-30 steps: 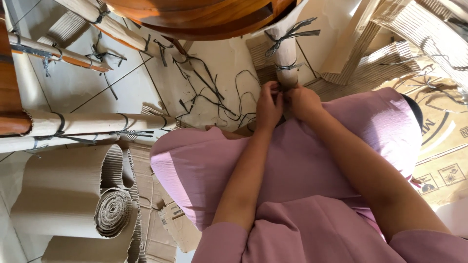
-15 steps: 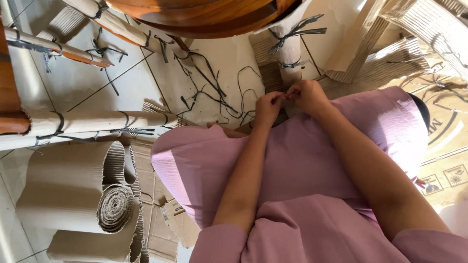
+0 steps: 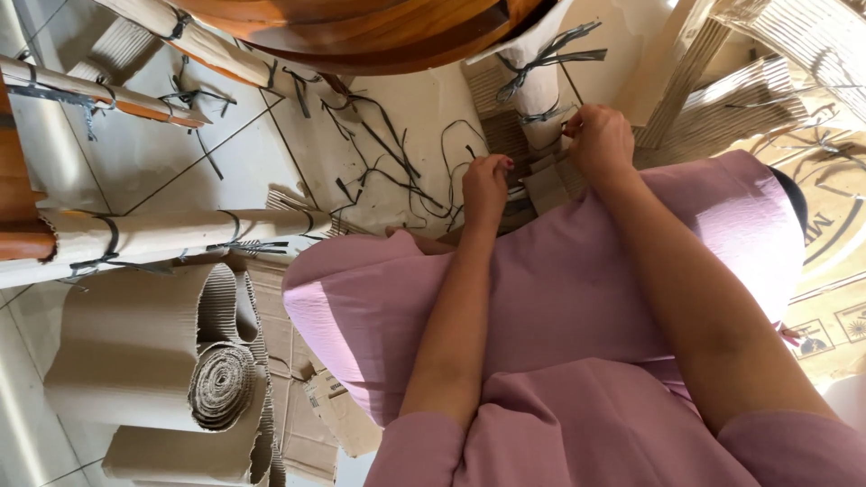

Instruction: Wrapping wooden chair components with protective paper and securing them with hand-tied string.

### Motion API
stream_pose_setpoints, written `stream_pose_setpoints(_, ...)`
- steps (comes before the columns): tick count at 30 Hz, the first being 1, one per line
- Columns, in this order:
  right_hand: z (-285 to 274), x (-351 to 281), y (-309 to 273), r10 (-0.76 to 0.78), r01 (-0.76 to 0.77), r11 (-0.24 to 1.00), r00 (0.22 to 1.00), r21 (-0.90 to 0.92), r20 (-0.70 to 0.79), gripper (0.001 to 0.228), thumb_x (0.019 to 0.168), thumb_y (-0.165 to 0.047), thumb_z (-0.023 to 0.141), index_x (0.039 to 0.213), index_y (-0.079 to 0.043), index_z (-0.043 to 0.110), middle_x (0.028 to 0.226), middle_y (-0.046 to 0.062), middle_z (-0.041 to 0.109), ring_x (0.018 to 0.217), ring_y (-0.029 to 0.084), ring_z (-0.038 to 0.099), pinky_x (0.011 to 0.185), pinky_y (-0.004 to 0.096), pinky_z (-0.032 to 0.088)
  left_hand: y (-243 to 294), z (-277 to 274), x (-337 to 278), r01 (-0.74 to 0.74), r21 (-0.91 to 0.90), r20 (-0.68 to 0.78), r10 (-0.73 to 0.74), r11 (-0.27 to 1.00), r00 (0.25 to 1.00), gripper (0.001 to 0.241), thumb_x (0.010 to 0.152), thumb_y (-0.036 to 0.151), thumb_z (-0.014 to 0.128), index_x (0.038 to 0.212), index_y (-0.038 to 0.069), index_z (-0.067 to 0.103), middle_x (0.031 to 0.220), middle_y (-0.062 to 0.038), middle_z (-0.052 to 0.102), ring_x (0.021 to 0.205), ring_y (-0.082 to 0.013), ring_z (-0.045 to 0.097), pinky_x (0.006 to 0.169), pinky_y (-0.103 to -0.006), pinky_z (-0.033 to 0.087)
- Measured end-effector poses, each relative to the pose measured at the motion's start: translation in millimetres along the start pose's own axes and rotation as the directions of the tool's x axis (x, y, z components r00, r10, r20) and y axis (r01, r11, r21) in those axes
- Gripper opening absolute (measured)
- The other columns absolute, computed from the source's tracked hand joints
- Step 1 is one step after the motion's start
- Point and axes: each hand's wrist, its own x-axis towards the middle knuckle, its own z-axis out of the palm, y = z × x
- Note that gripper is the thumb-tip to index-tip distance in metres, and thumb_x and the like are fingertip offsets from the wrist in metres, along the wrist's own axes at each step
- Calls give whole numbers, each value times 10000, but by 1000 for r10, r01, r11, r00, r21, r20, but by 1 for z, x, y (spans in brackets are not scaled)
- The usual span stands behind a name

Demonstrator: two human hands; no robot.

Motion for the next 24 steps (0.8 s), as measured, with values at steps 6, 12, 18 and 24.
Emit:
stream_pose_setpoints(6, 3, 2, 1, 4, -3, 1000, 1000, -24, 17, 64, 901, -199, 822, 918, -179, 764, 834, 62, 666, 826, 336, 721, 693, 477, 612, 19, -9, -10, 33, 404, 47, -57, 914, 997, 87, 949, 226, 712, 987, 226, 790, 1018, -35, 659, 1312, -330, 378, 1108, -648, 192)
stream_pose_setpoints(12, -3, -3, -8, 10, -10, 1000, 1000, 2, 4, 88, 933, -220, 805, 920, -144, 763, 841, 112, 672, 828, 389, 727, 692, 515, 607, 58, -16, -1, 77, 181, 105, -97, 980, 990, 237, 999, 379, 648, 1086, 198, 774, 998, -40, 745, 1283, -265, 494, 1153, -606, 220)
stream_pose_setpoints(18, -4, -4, -10, 28, -28, 1000, 999, 10, 21, 70, 918, -206, 795, 930, -146, 760, 844, 109, 669, 834, 395, 728, 690, 544, 608, 40, 13, 14, 286, -199, 264, -230, 938, 937, 333, 889, 438, 758, 1077, 168, 804, 1019, -106, 782, 1034, -270, 704, 900, -472, 551)
stream_pose_setpoints(24, -36, -16, -14, 64, -72, 995, 990, 62, 122, 41, 918, -168, 765, 901, -131, 774, 798, 115, 695, 820, 384, 735, 681, 505, 601, 23, 40, 9, 536, -502, 349, -408, 679, 844, 494, 810, 277, 905, 1212, 38, 744, 1115, -191, 750, 1140, -276, 670, 1003, -426, 508)
